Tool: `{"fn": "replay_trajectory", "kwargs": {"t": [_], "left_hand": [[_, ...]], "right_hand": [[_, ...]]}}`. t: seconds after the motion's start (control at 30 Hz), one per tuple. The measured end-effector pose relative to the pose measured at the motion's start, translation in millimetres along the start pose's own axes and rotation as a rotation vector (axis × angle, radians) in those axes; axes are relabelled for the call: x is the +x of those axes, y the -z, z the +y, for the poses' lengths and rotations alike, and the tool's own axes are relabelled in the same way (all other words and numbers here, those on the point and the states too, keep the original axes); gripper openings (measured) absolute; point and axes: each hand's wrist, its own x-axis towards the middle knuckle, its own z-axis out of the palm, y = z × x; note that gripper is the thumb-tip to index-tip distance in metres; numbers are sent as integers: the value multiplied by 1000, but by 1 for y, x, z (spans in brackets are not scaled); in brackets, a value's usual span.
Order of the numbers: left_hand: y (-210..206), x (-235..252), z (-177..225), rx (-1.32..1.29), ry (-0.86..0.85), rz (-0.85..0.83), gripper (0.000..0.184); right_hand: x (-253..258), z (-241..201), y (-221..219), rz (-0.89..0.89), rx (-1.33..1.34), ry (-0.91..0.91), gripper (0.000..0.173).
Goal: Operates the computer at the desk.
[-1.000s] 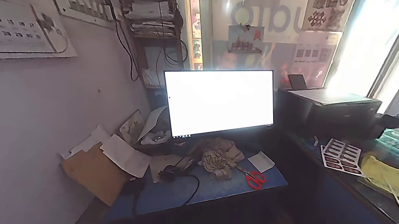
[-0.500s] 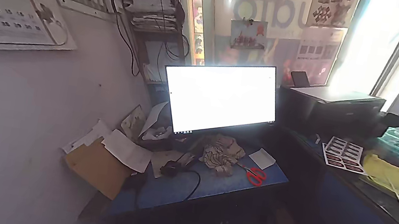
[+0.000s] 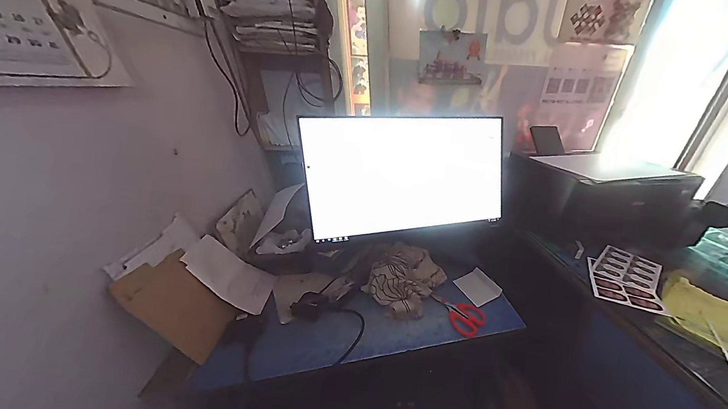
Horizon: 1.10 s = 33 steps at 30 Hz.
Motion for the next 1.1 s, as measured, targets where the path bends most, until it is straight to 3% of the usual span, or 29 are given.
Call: {"fn": "replay_trajectory", "kwargs": {"t": [0.1, 0.17, 0.23, 0.4, 0.6, 0.73, 0.87, 1.1], "left_hand": [[13, -4, 11, -13, 193, 93, 52], [9, -10, 4, 25, 174, 375, 50], [4, -11, -4, 100, 160, 478, 52], [0, -10, -7, 155, 283, 226, 63], [10, -5, -4, -9, 166, 170, 52], [16, -1, 2, 167, 68, -52, 60], [1, -5, -8, 110, 15, 15, 55], [-3, -7, -12, 97, 21, 16, 56]], "right_hand": [[0, 0, -1, 4, 1, -2, 57], [-1, 0, -1, -6, 6, -4, 56], [-1, -1, 0, -23, 5, -10, 57], [0, -3, 5, -15, 5, 6, 56], [-1, -3, 4, -6, 20, -29, 51], [0, -4, 2, 26, 25, -7, 46], [2, -2, 4, -84, 9, 15, 51], [0, -1, -2, -15, 22, 79, 46]]}}
